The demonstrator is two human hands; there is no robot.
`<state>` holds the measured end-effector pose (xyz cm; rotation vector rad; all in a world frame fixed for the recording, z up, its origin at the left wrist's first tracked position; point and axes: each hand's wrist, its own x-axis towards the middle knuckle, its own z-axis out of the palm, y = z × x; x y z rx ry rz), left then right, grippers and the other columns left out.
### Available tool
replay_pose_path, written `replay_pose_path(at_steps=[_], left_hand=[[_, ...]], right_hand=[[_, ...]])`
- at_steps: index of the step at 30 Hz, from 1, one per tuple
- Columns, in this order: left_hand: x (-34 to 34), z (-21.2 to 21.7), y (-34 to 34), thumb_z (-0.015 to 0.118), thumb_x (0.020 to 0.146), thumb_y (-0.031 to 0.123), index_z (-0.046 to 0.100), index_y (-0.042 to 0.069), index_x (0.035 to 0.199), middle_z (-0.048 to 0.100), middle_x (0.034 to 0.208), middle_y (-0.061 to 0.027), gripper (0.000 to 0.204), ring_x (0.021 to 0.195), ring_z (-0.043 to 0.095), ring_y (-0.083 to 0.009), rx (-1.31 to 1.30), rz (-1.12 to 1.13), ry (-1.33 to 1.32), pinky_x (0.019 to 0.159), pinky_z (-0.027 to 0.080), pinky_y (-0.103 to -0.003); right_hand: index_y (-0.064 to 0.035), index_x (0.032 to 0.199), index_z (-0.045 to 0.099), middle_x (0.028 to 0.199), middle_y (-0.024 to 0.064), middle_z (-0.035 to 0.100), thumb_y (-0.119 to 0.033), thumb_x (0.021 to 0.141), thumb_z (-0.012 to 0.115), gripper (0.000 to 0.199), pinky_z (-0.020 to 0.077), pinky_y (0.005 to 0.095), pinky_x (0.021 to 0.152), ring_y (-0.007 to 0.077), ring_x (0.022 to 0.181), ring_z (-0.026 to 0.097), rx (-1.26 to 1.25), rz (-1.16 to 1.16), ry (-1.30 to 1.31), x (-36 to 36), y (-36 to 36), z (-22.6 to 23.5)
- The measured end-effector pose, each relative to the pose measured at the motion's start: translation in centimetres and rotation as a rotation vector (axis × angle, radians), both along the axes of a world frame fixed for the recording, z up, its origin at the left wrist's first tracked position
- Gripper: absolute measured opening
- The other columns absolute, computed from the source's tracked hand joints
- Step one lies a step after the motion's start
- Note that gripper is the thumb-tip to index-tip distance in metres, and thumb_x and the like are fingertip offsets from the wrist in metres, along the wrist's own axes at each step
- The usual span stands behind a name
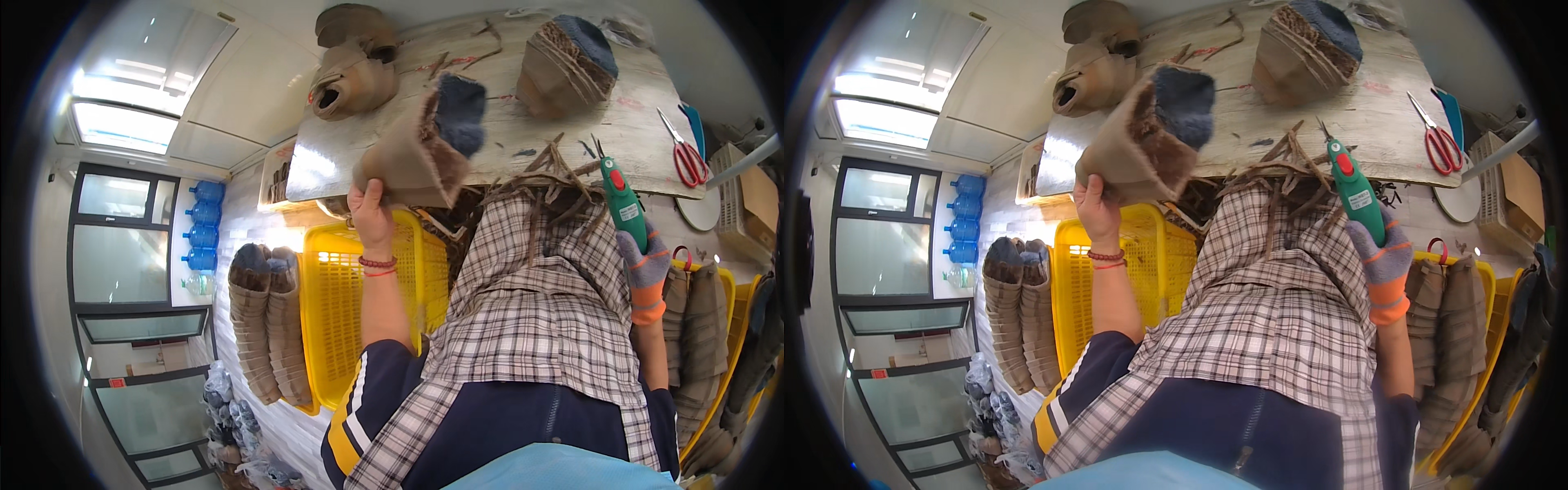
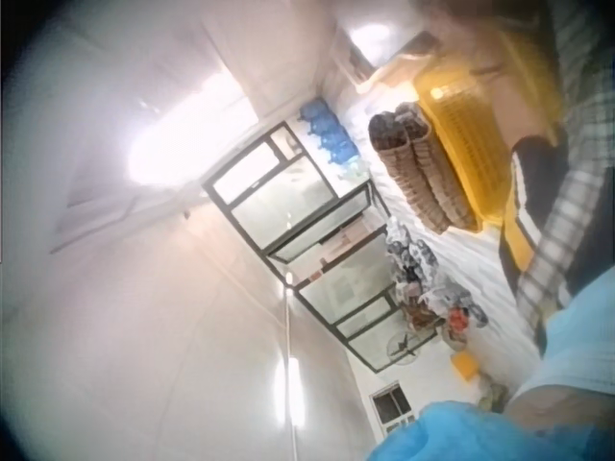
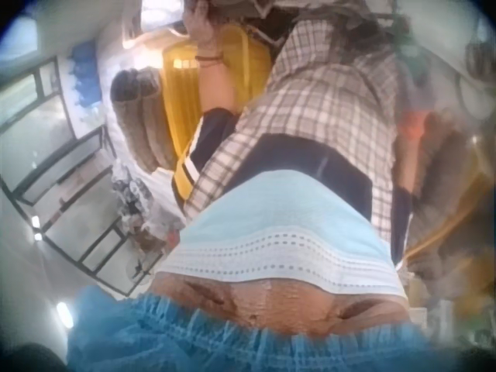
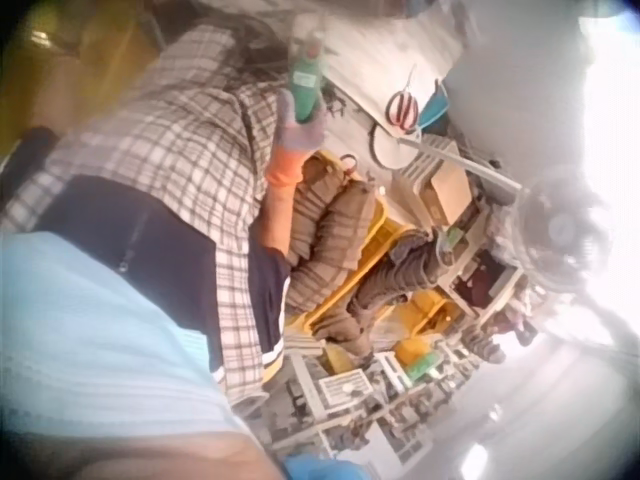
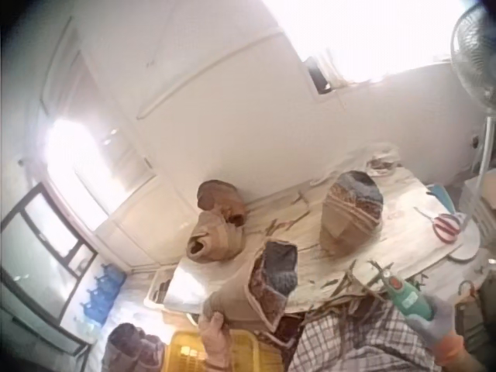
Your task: The person uses a green electric trimmer to cut and trim the edges of several brown slipper-like shoes. They pick up each shoe from a yellow basket, trim the edges, and place the finished shoes on a nearby table.
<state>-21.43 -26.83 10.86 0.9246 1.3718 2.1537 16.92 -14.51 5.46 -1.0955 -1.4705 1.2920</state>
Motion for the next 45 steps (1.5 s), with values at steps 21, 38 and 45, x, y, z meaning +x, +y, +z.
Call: replay_pose_path(at_steps=[21, 38, 45], left_hand=[[9.2, -9.2, 27.0, 0.073, 0.071, -0.002, 0.057, 0.0, 0.105, 0.064, 0.103, -0.0069, 0.038, 0.093, 0.056, -0.0149, -0.11, -0.243, -0.306, 0.086, 0.043, -0.028], [-5.7, 5.0, 7.3, 0.05, 0.093, 0.011, 0.047, -0.003, 0.126, 0.051, 0.13, -0.0173, 0.035, 0.118, 0.05, -0.0307, 0.094, -0.465, -0.831, 0.102, 0.039, -0.047], [-4.0, 2.8, 5.1, 0.044, 0.096, 0.01, 0.048, -0.006, 0.122, 0.055, 0.123, -0.0207, 0.031, 0.113, 0.054, -0.0327, 0.051, -0.618, -1.048, 0.1, 0.043, -0.046]], right_hand=[[0.0018, 0.112, 0.059, 0.089, 0.0027, 0.065, -0.017, 0.08, 0.073, 0.04, 0.0468, 0.0212, 0.068, 0.0066, 0.077, 0.056, -0.01, -0.093, 0.029, 0.5, 0.2, 2.0], [-0.0005, 0.108, 0.062, 0.081, 0.014, 0.066, -0.033, 0.061, 0.083, 0.061, 0.0508, 0.0314, 0.061, 0.0263, 0.067, 0.063, 0.749, -0.024, -0.356, -3.1, 3.2, 7.1], [-0.0009, 0.111, 0.061, 0.061, 0.0042, 0.053, -0.039, 0.06, 0.082, 0.067, 0.0425, 0.0319, 0.051, 0.0196, 0.052, 0.052, 1.234, -0.034, -0.534, -2.9, 3.6, 5.3]])
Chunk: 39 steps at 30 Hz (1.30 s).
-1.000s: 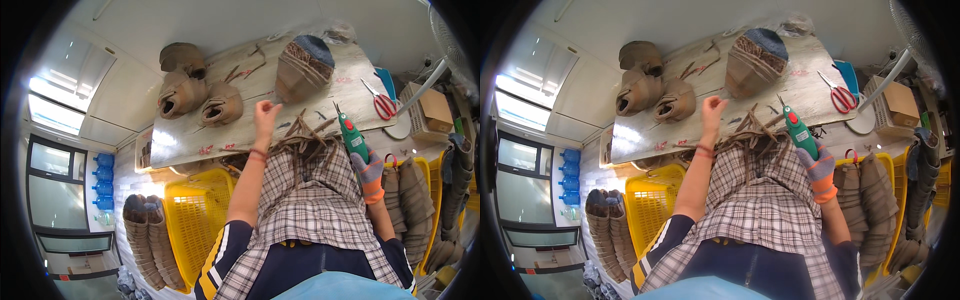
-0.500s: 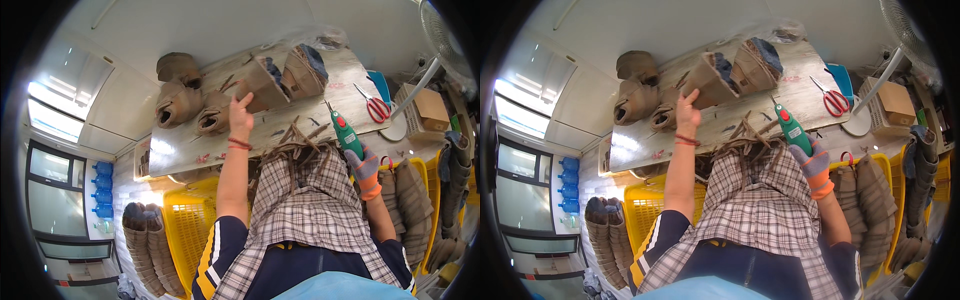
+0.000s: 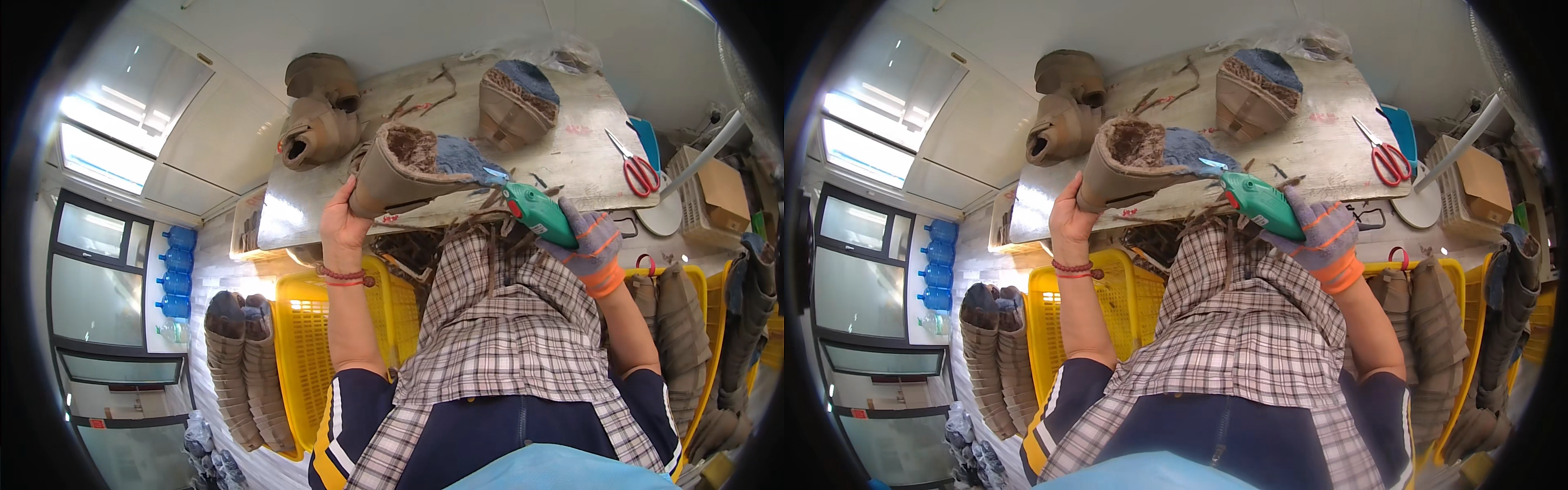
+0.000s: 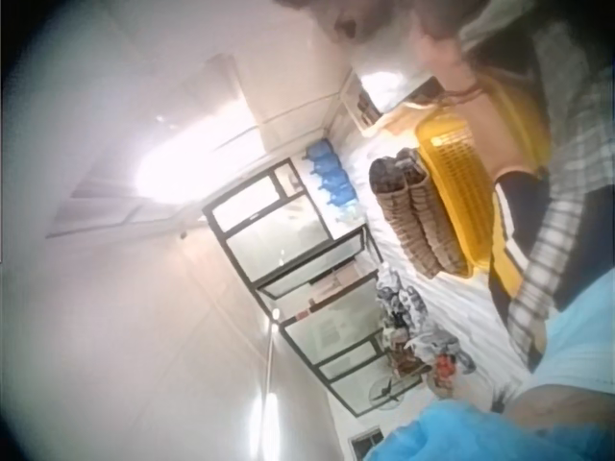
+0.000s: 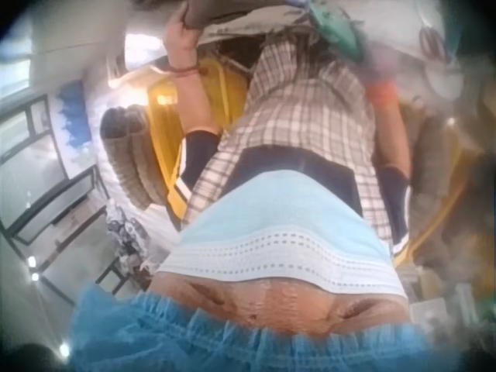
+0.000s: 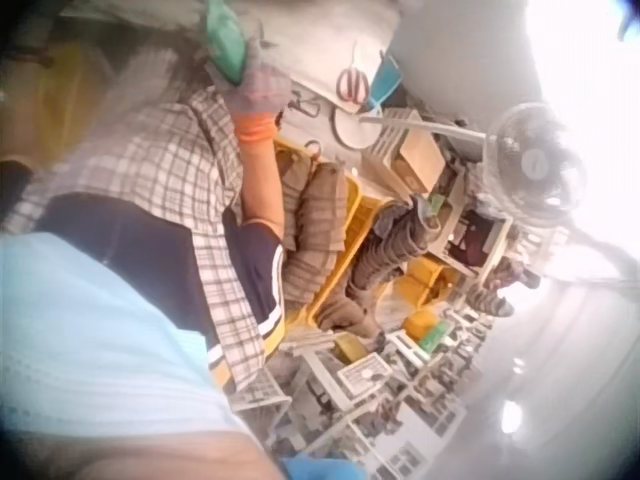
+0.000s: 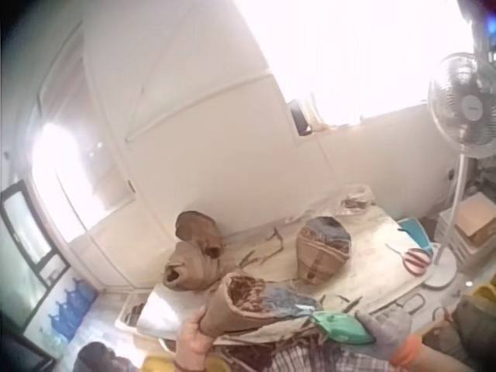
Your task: The person uses a green electric trimmer to cut and trim the edges of several brown slipper-like shoes. They pick up each shoe from a yellow basket, trim the edges, and place the finished shoes on a nearby table.
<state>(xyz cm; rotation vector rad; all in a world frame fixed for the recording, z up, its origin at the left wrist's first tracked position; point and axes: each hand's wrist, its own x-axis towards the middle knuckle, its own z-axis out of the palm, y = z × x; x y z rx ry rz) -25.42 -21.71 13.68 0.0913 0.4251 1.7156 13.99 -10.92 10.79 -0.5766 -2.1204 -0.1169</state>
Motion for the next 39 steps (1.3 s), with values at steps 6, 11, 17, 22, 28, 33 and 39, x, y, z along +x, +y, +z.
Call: replay_pose_path(at_steps=[6, 11, 17, 22, 28, 33, 39], left_hand=[[0.6, -1.5, 0.8, 0.042, 0.096, 0.01, 0.046, -0.006, 0.124, 0.054, 0.124, -0.0214, 0.033, 0.115, 0.052, -0.0334, -0.002, -0.065, -0.148, 0.1, 0.041, -0.047], [2.0, -1.9, 1.9, 0.043, 0.095, 0.009, 0.045, -0.006, 0.125, 0.053, 0.125, -0.0208, 0.033, 0.116, 0.052, -0.0327, -0.008, -0.113, -0.148, 0.101, 0.04, -0.046], [3.6, -1.9, 2.5, 0.047, 0.095, 0.012, 0.05, -0.004, 0.121, 0.057, 0.12, -0.0192, 0.031, 0.112, 0.055, -0.0325, -0.112, -0.132, -0.07, 0.098, 0.043, -0.047], [5.4, -1.4, 2.5, 0.045, 0.095, 0.01, 0.043, -0.005, 0.127, 0.05, 0.129, -0.0203, 0.036, 0.119, 0.049, -0.0316, -0.064, -0.083, -0.022, 0.104, 0.038, -0.045], [8.9, -0.5, 2.1, 0.048, 0.092, 0.007, 0.042, -0.002, 0.131, 0.048, 0.133, -0.0153, 0.04, 0.123, 0.045, -0.0295, 0.012, 0.02, 0.122, 0.106, 0.034, -0.045], [11.3, -0.3, 2.0, 0.049, 0.089, 0.004, 0.043, 0.0, 0.132, 0.048, 0.135, -0.0132, 0.043, 0.126, 0.044, -0.0281, 0.14, 0.149, 0.261, 0.108, 0.031, -0.044], [13.3, -1.3, 1.9, 0.051, 0.087, 0.0, 0.045, 0.001, 0.131, 0.05, 0.132, -0.0114, 0.045, 0.124, 0.046, -0.026, 0.309, 0.197, 0.539, 0.108, 0.032, -0.043]], right_hand=[[-0.0005, 0.111, 0.06, 0.058, 0.0041, 0.052, -0.038, 0.059, 0.082, 0.067, 0.0421, 0.032, 0.05, 0.0193, 0.05, 0.052, -0.035, 0.001, -0.039, 1.2, -0.7, -0.3], [-0.0005, 0.112, 0.06, 0.062, 0.0071, 0.056, -0.037, 0.059, 0.083, 0.068, 0.0458, 0.0327, 0.052, 0.0216, 0.052, 0.056, -0.113, 0.047, -0.024, 1.4, -0.9, -0.5], [-0.0015, 0.113, 0.059, 0.061, 0.005, 0.054, -0.036, 0.059, 0.084, 0.068, 0.0431, 0.0313, 0.051, 0.0202, 0.051, 0.053, -0.099, 0.075, -0.008, 1.6, -0.8, -0.8], [-0.002, 0.111, 0.061, 0.06, 0.0042, 0.053, -0.035, 0.059, 0.084, 0.066, 0.0421, 0.0311, 0.051, 0.02, 0.05, 0.051, -0.112, 0.113, 0.028, 1.1, -0.8, -0.9], [-0.0025, 0.108, 0.063, 0.067, 0.0075, 0.06, -0.034, 0.058, 0.085, 0.063, 0.0474, 0.0329, 0.056, 0.0231, 0.058, 0.058, -0.266, 0.111, 0.072, 0.1, -1.7, -0.4], [-0.0043, 0.107, 0.064, 0.078, 0.0127, 0.066, -0.037, 0.059, 0.084, 0.062, 0.0509, 0.0338, 0.061, 0.0276, 0.065, 0.063, -0.446, 0.087, 0.141, -0.5, -2.3, -0.5], [-0.0044, 0.108, 0.063, 0.081, 0.0139, 0.067, -0.038, 0.063, 0.083, 0.06, 0.0518, 0.0313, 0.063, 0.0258, 0.067, 0.065, -0.704, 0.155, 0.242, -1.2, -2.6, 0.4]])
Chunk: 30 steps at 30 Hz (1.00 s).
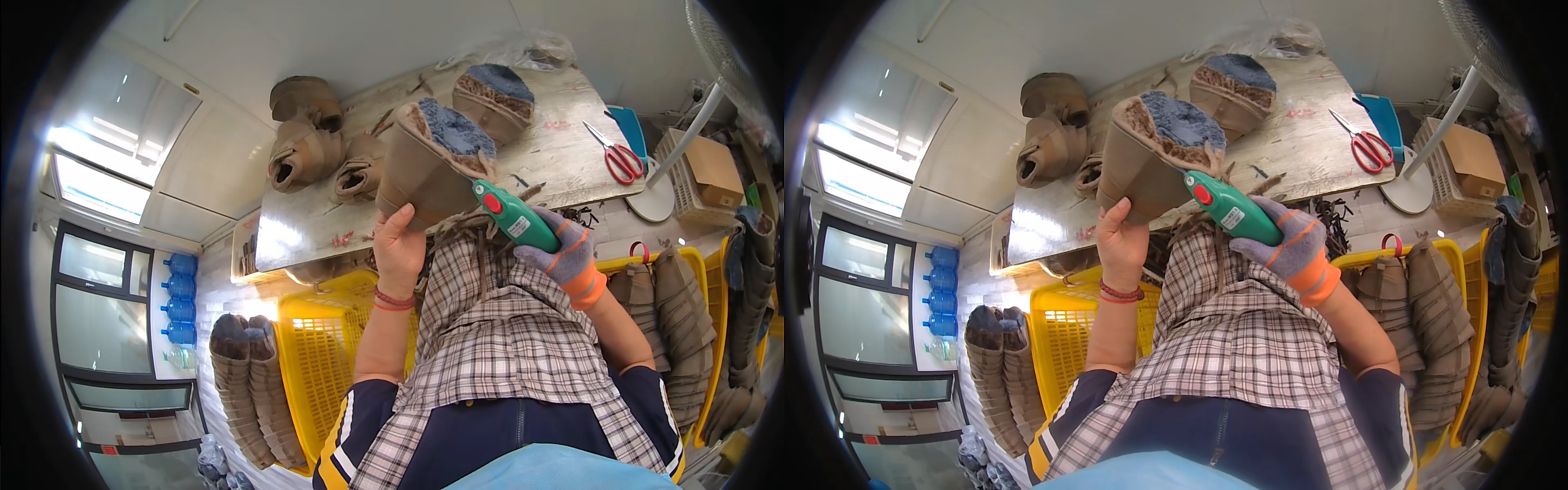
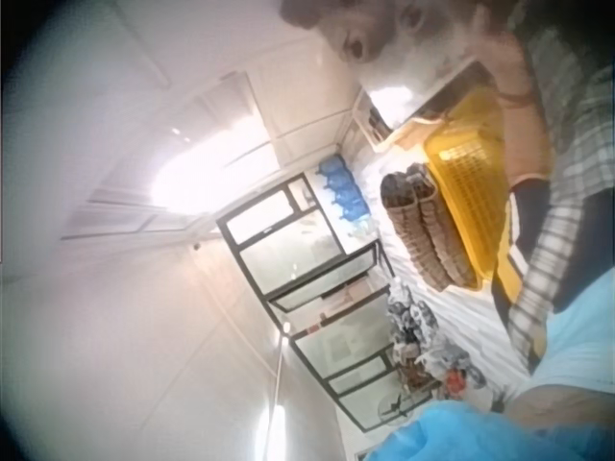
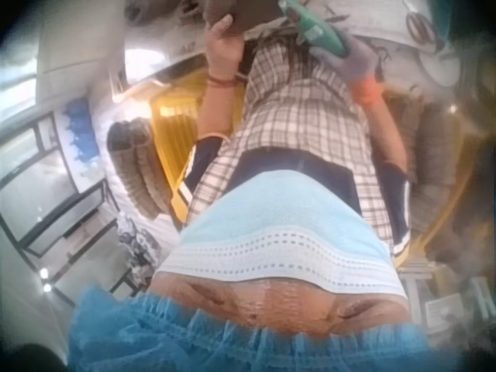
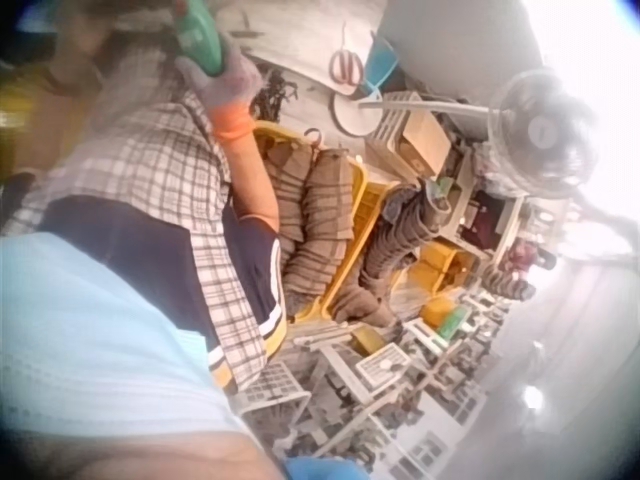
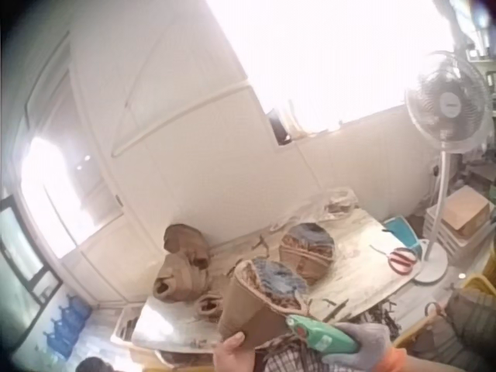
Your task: The person uses a green electric trimmer to cut and trim the edges of several brown slipper-like shoes. They pick up each shoe from a yellow basket, trim the edges, and place the finished shoes on a nearby table.
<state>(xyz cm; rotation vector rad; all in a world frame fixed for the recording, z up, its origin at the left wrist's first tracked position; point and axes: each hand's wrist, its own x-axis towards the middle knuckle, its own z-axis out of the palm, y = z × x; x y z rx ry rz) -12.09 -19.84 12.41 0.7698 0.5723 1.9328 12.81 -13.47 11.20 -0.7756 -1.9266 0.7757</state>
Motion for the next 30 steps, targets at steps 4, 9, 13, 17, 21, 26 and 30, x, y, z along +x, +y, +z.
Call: replay_pose_path(at_steps=[4, 9, 13, 17, 21, 26, 30], left_hand=[[0.8, -1.6, 0.0, 0.051, 0.087, -0.002, 0.048, 0.0, 0.128, 0.052, 0.129, -0.0109, 0.042, 0.121, 0.048, -0.0241, 0.022, 0.004, 0.164, 0.106, 0.035, -0.041], [0.9, -3.2, 0.1, 0.058, 0.085, -0.002, 0.06, 0.0, 0.114, 0.059, 0.119, -0.0099, 0.029, 0.111, 0.054, -0.0227, -0.081, 0.144, 0.467, 0.095, 0.042, -0.036], [0.3, -3.2, 0.3, 0.065, 0.075, 0.001, 0.064, 0.001, 0.101, 0.057, 0.114, -0.0143, 0.025, 0.111, 0.049, -0.0343, -0.004, 0.474, 1.278, 0.095, 0.037, -0.046], [1.1, -2.1, 0.0, 0.067, 0.066, 0.0, 0.066, 0.002, 0.096, 0.057, 0.109, -0.0178, 0.03, 0.112, 0.044, -0.0419, 0.134, 0.603, 1.77, 0.1, 0.029, -0.053], [2.0, -2.6, -0.2, 0.066, 0.065, 0.001, 0.067, 0.002, 0.096, 0.056, 0.112, -0.0185, 0.031, 0.116, 0.043, -0.0425, 0.178, 0.562, 1.853, 0.101, 0.027, -0.056], [2.6, -3.5, -0.4, 0.066, 0.064, 0.0, 0.067, 0.001, 0.097, 0.055, 0.116, -0.0193, 0.033, 0.118, 0.042, -0.0427, 0.213, 0.468, 1.873, 0.102, 0.026, -0.056], [2.4, -4.5, -1.7, 0.064, 0.066, -0.005, 0.067, 0.0, 0.096, 0.058, 0.113, -0.0183, 0.03, 0.115, 0.046, -0.0403, 0.204, 0.396, 1.744, 0.1, 0.03, -0.052]], right_hand=[[-0.0032, 0.109, 0.063, 0.083, 0.0131, 0.068, -0.036, 0.066, 0.082, 0.057, 0.0526, 0.0281, 0.065, 0.019, 0.07, 0.067, -0.265, 0.055, 0.11, -0.4, -0.2, 0.3], [-0.0022, 0.113, 0.061, 0.083, 0.0109, 0.069, -0.036, 0.068, 0.081, 0.059, 0.0526, 0.0266, 0.066, 0.0137, 0.071, 0.066, -0.326, 0.031, 0.175, -0.5, 0.0, 0.4], [-0.0012, 0.114, 0.061, 0.083, 0.0096, 0.069, -0.034, 0.07, 0.08, 0.059, 0.052, 0.0251, 0.065, 0.0109, 0.07, 0.065, -0.384, -0.029, 0.165, -0.4, 0.4, -0.2], [0.0, 0.113, 0.061, 0.081, 0.0066, 0.068, -0.03, 0.073, 0.079, 0.053, 0.0503, 0.0221, 0.063, 0.0069, 0.069, 0.061, -0.407, -0.039, 0.231, -0.2, 0.7, 0.0], [0.0012, 0.11, 0.062, 0.078, 0.0036, 0.066, -0.028, 0.075, 0.078, 0.048, 0.0486, 0.0207, 0.061, 0.0051, 0.068, 0.058, -0.522, -0.052, 0.308, 0.1, 1.0, 0.0], [0.0013, 0.106, 0.062, 0.076, 0.002, 0.065, -0.026, 0.077, 0.077, 0.042, 0.0464, 0.0203, 0.058, 0.0046, 0.066, 0.056, -0.572, -0.039, 0.353, 0.6, 1.0, 0.5], [0.0019, 0.107, 0.061, 0.077, 0.0006, 0.063, -0.023, 0.08, 0.074, 0.039, 0.0433, 0.0196, 0.056, 0.004, 0.065, 0.053, -0.569, -0.067, 0.441, 0.9, 1.7, 0.3]])
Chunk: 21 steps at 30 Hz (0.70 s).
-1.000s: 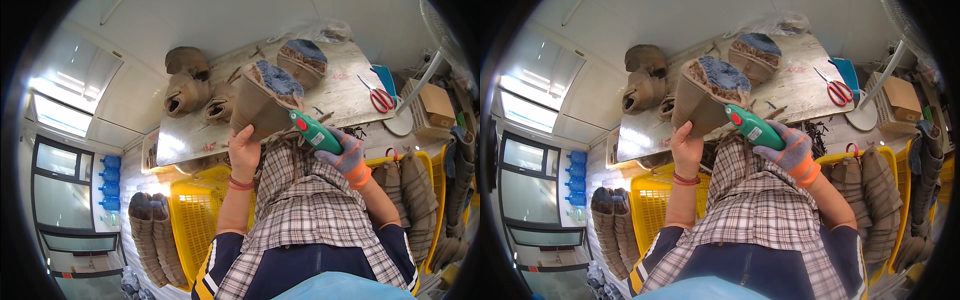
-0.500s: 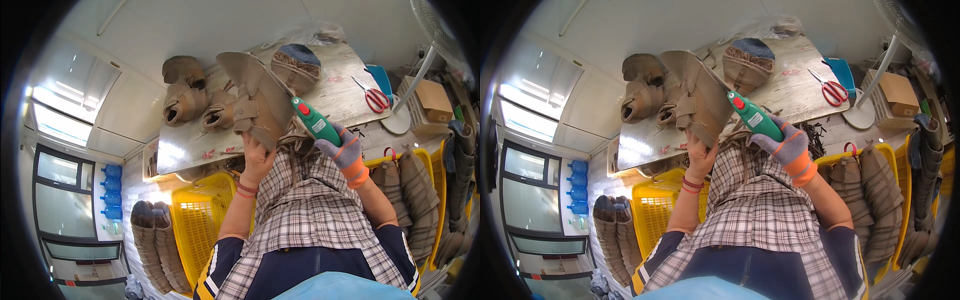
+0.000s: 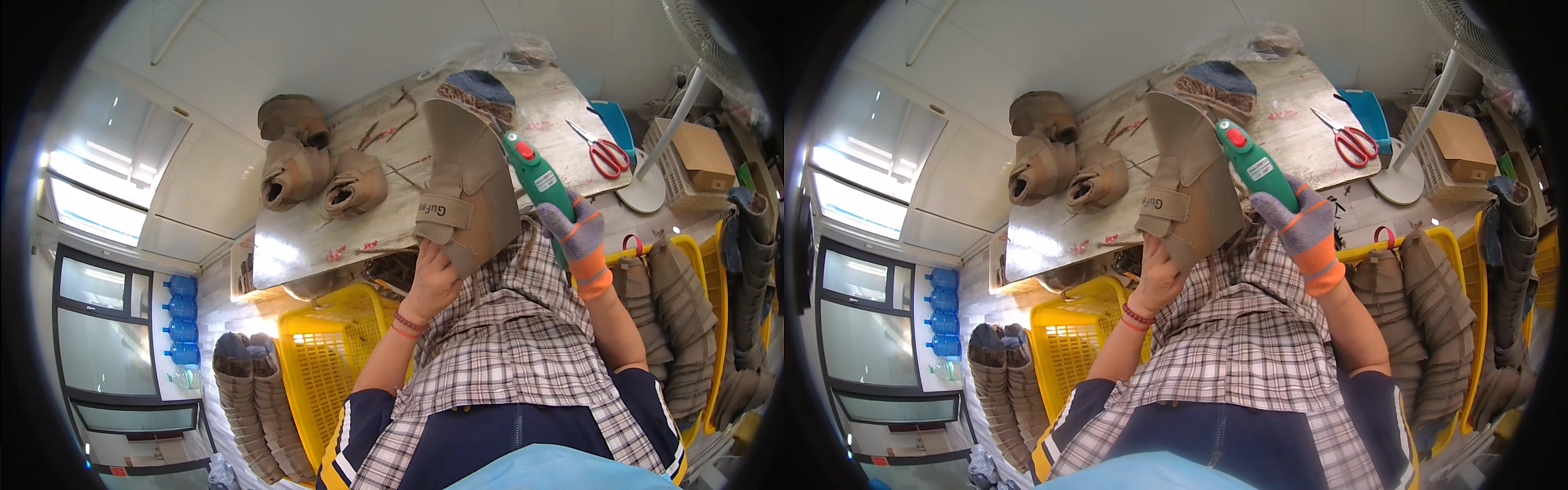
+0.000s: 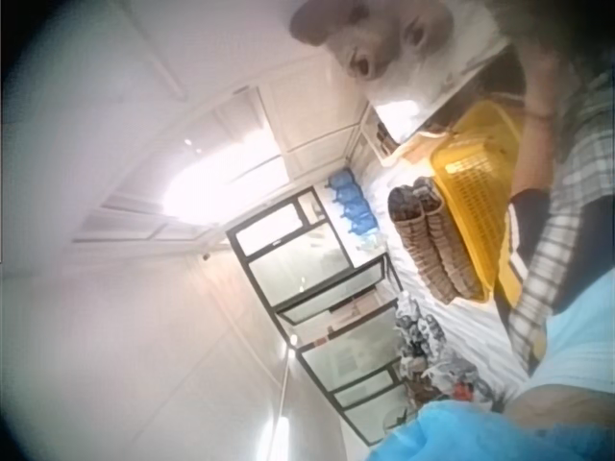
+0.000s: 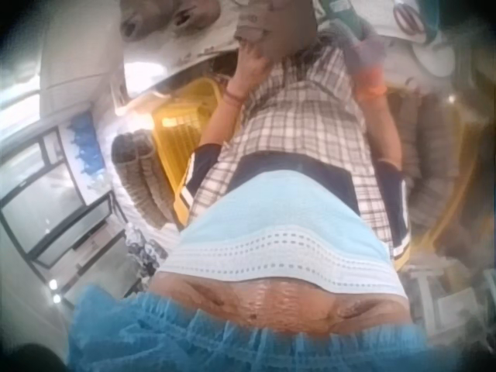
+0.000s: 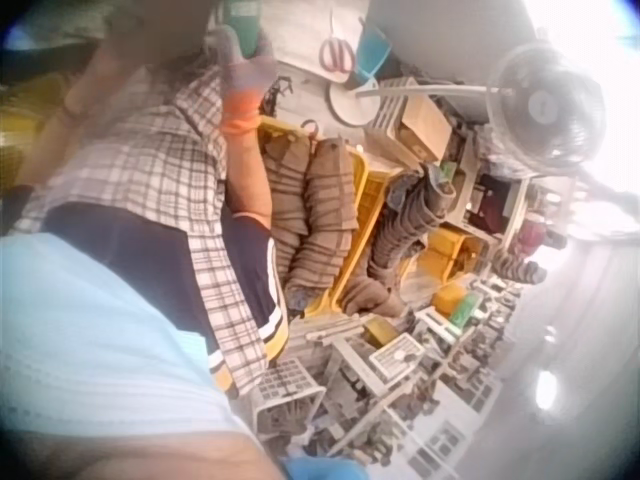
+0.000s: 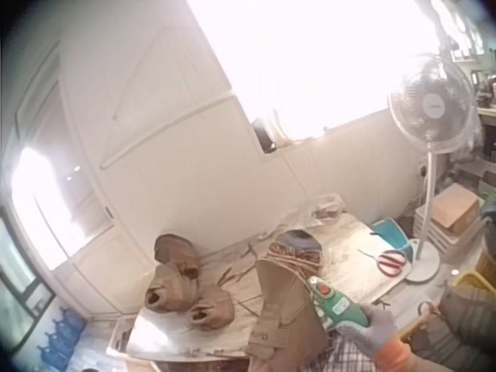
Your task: The person uses a green electric trimmer to cut and trim the edges of several brown slipper-like shoes. They pick up each shoe from a yellow basket, trim the edges, and place the finished shoes on a nearby table.
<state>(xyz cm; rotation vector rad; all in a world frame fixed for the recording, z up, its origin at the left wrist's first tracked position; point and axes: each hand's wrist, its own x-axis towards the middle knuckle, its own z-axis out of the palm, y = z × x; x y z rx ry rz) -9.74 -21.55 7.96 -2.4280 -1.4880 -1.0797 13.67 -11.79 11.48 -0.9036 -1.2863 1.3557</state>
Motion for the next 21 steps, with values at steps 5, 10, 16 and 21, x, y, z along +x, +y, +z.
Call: replay_pose_path(at_steps=[5, 10, 16, 21], left_hand=[[-3.6, 1.3, -5.1, 0.062, 0.074, -0.007, 0.066, 0.001, 0.097, 0.064, 0.097, -0.0111, 0.024, 0.098, 0.056, -0.0247, -0.177, 0.217, -1.131, 0.089, 0.042, -0.036], [-11.9, 6.5, -8.6, 0.067, 0.077, -0.002, 0.063, -0.003, 0.103, 0.059, 0.114, -0.0141, 0.027, 0.111, 0.051, -0.0277, 0.149, 0.533, -0.381, 0.094, 0.039, -0.036], [-17.8, 6.7, -3.4, 0.068, 0.072, 0.005, 0.063, -0.003, 0.092, 0.053, 0.12, -0.0197, 0.022, 0.117, 0.045, -0.038, -0.026, 0.567, 0.379, 0.1, 0.034, -0.046], [-22.3, 3.8, 5.2, 0.075, 0.067, 0.022, 0.061, -0.002, 0.083, 0.051, 0.124, -0.0172, 0.032, 0.123, 0.04, -0.0358, -0.182, 0.43, 0.431, 0.098, 0.037, -0.046]], right_hand=[[0.0008, 0.105, 0.059, 0.07, -0.0011, 0.055, -0.018, 0.085, 0.066, 0.029, 0.0384, 0.0203, 0.051, 0.0052, 0.057, 0.048, 0.026, -0.095, -0.09, 2.5, 0.0, -1.0], [0.0006, 0.104, 0.059, 0.068, -0.0005, 0.054, -0.019, 0.086, 0.064, 0.027, 0.0362, 0.0204, 0.051, 0.0059, 0.056, 0.047, -0.025, -0.131, -0.121, 4.9, -1.4, -4.0], [0.0011, 0.105, 0.058, 0.068, -0.0002, 0.053, -0.021, 0.086, 0.064, 0.03, 0.0364, 0.0211, 0.053, 0.0067, 0.057, 0.047, -0.082, -0.105, -0.151, 4.5, -1.7, -4.5], [0.0002, 0.102, 0.06, 0.069, -0.0009, 0.055, -0.019, 0.085, 0.066, 0.026, 0.0374, 0.0203, 0.051, 0.0052, 0.056, 0.047, -0.072, -0.094, -0.143, 4.2, -1.6, -4.3]])
